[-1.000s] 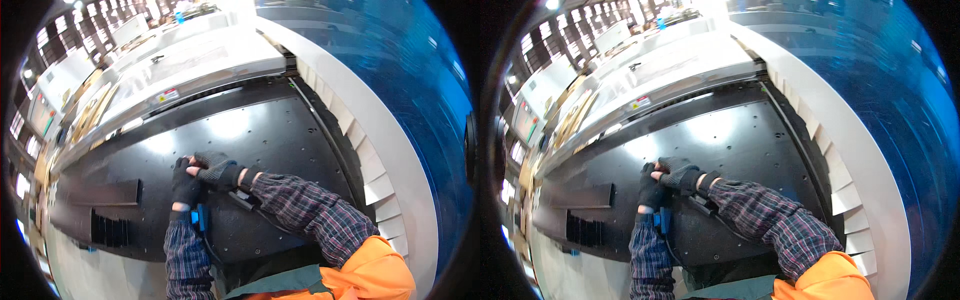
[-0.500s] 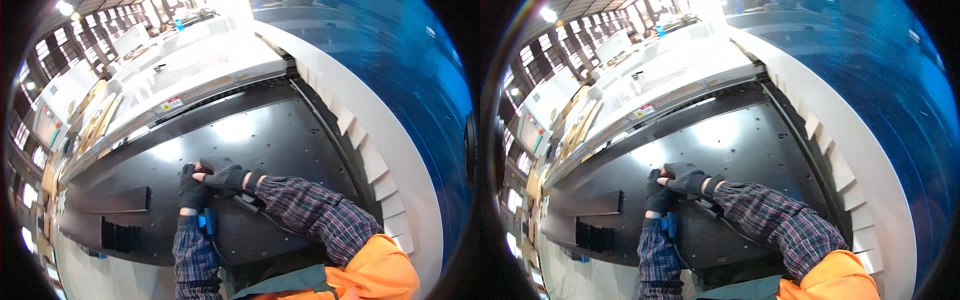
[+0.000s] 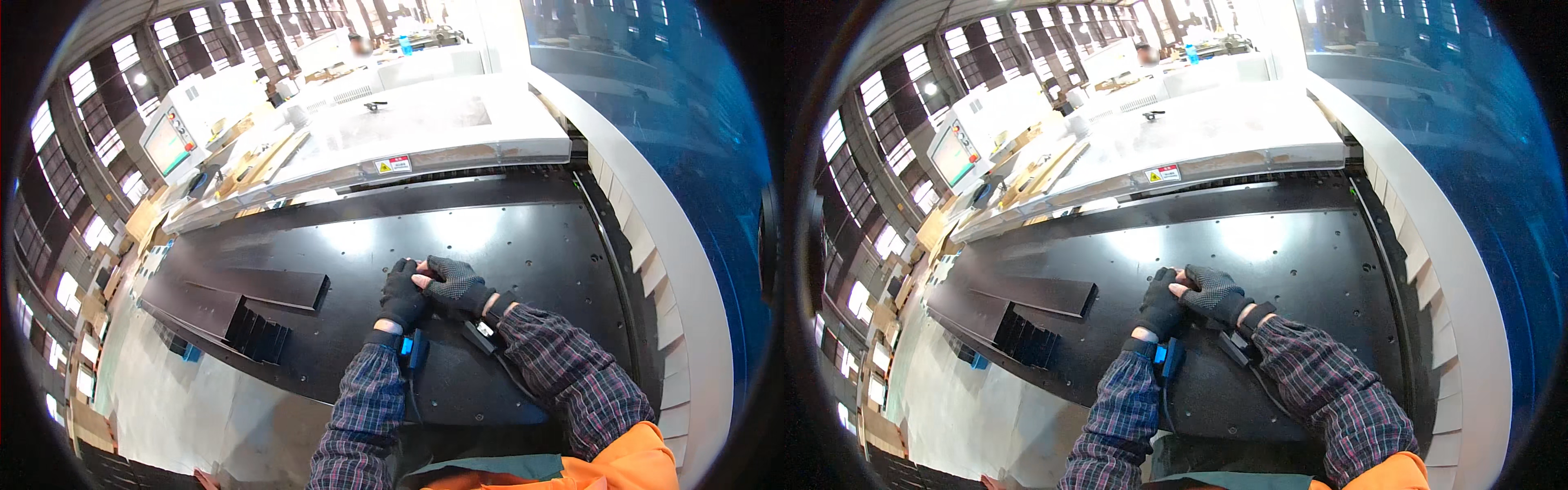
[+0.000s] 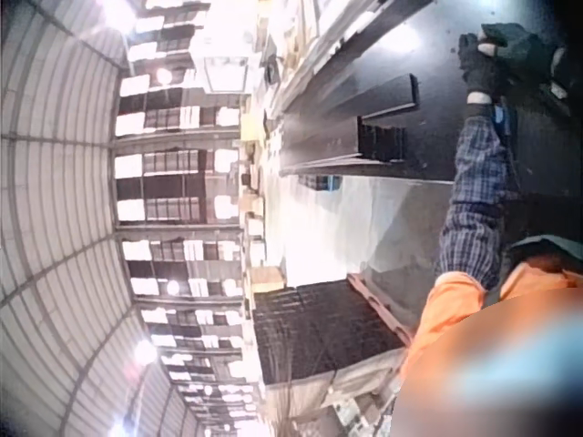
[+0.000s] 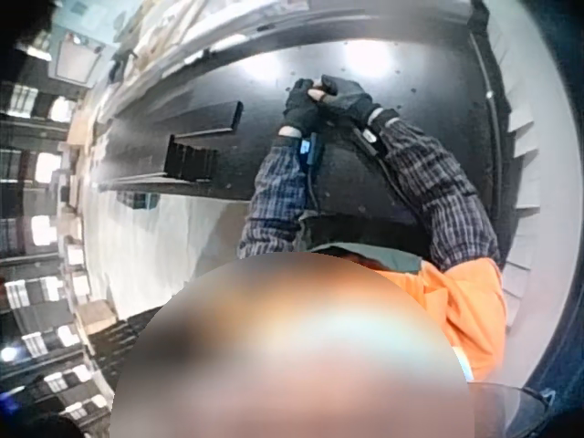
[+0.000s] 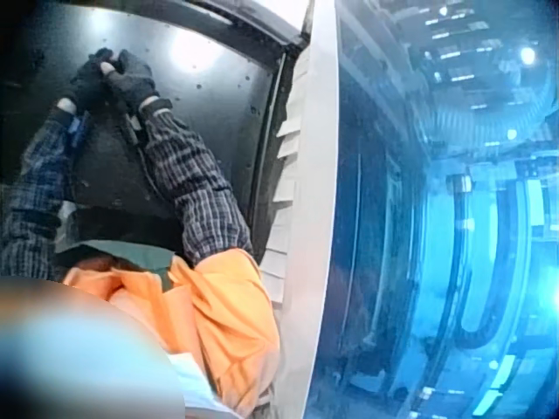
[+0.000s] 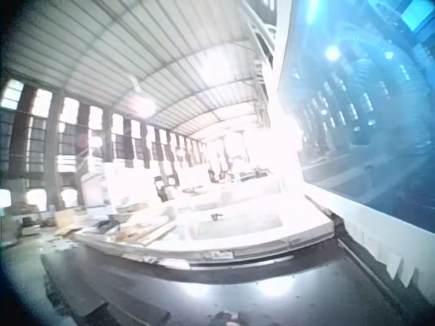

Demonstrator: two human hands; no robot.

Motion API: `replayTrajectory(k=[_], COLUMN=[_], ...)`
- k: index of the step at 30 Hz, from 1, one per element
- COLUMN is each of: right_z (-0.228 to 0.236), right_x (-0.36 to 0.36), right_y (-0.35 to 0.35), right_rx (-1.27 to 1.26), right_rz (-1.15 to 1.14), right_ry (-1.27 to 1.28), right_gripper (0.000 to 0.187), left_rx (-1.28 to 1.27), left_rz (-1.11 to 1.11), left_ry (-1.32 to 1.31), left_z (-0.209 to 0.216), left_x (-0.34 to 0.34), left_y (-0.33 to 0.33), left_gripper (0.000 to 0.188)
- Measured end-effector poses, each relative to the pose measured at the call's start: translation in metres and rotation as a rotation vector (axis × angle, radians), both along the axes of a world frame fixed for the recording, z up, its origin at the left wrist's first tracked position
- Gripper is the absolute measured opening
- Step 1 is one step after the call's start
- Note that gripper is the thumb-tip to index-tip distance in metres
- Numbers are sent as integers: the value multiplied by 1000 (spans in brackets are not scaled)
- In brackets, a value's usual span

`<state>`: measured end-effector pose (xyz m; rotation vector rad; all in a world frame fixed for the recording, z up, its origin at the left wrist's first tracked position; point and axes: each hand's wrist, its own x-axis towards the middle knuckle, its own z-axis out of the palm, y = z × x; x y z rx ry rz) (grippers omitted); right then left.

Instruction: Placing wood panels into an edge-banding or processing machine in a factory.

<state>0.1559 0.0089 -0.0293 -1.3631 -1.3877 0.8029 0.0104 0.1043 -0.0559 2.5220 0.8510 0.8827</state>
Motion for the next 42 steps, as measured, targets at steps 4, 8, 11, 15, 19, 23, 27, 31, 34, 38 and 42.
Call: replayTrajectory(k=[4, 8, 11, 15, 19, 23, 27, 31, 34, 38, 42], right_z=[-4, -10, -12, -9, 5, 2, 0, 0, -1, -3, 0], right_x=[7, 6, 7, 7, 4, 5, 4, 8, 6, 6, 8], right_y=[-1, 3, 5, 3, -4, -2, 0, -3, -1, 0, -1], right_rx=[29, 38, 62, 33, -9, -4, -1, -9, 7, 8, 0], right_rz=[-18, -16, -4, -17, -25, -19, 7, -10, 4, -12, -10], right_ry=[-36, -23, -33, -46, -69, -53, -30, -61, -63, -78, -95], right_gripper=[39, 39, 39, 40, 39, 38, 38, 39, 40, 40, 41], left_rx=[-90, -76, -54, -92, -73, -55, -58, -78, -78, -72, -106], left_rz=[-18, -9, -4, -10, 0, -13, -22, 20, 4, -2, 3], left_ry=[-17, -39, -25, -3, 11, 31, 61, 99, 64, 55, 53], left_z=[8, 2, 3, 4, 8, 9, 9, 14, 7, 4, 9], left_x=[8, 5, 5, 5, 5, 5, 3, 7, 5, 5, 7], left_y=[-9, -3, -3, -4, -8, -6, -5, -13, -5, -3, -7], left_gripper=[34, 34, 34, 36, 37, 38, 39, 38, 37, 37, 37])
